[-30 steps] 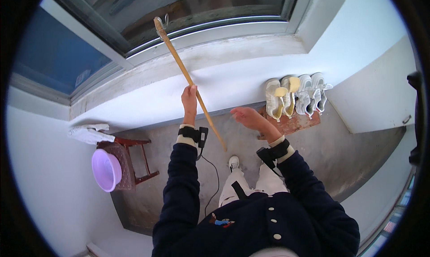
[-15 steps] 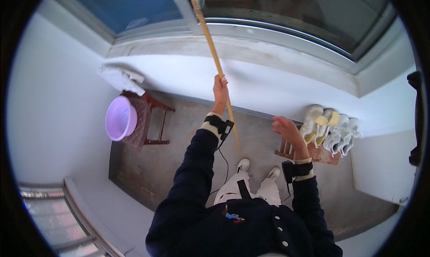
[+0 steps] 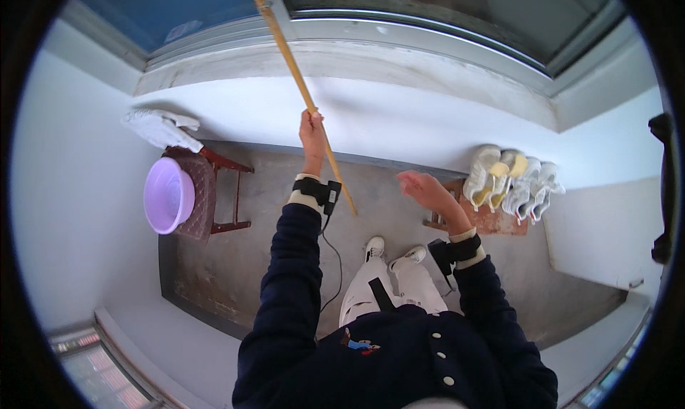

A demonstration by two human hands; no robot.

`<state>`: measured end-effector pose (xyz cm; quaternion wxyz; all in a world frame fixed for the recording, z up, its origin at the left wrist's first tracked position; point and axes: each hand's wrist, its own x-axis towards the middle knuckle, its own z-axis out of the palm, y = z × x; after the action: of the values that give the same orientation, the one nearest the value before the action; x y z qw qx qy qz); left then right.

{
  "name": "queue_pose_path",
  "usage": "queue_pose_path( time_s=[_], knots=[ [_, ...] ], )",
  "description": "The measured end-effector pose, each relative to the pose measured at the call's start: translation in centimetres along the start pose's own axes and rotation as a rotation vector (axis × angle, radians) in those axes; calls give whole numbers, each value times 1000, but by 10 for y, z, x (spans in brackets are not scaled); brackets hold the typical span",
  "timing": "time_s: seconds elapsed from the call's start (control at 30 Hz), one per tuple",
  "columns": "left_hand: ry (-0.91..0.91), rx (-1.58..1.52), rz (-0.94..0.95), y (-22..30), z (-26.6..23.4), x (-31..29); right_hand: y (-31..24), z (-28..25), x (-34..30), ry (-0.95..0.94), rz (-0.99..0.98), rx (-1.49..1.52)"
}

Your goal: The person removes clothes from hangers, places them on a bed, and then folds a yellow cloth. They also move shoes on a balcony and handle a broom.

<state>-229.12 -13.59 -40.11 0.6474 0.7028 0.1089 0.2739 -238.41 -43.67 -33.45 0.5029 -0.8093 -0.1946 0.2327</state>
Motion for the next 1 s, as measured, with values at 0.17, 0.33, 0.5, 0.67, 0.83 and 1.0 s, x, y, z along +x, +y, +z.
queue_pose_path(
  time_s=[0.17, 0.33, 0.5, 0.67, 0.83, 1.0],
  knots=[
    [-31, -5, -36, 0, 15, 12, 0, -10, -21, 120, -16, -112],
    [-149, -58, 1, 7, 46, 5, 12, -14, -38, 151, 81, -23],
    [-260, -131, -75, 12, 91, -17, 25, -24, -51, 235, 143, -5],
    [-340, -143, -90, 10, 125, -27, 31, -34, -62, 273, 147, -55],
    [-375, -201, -141, 7, 152, -47, 35, -38, -73, 292, 198, -57],
    [-448, -237, -190, 8, 185, -74, 46, -44, -86, 298, 205, 51]
  ],
)
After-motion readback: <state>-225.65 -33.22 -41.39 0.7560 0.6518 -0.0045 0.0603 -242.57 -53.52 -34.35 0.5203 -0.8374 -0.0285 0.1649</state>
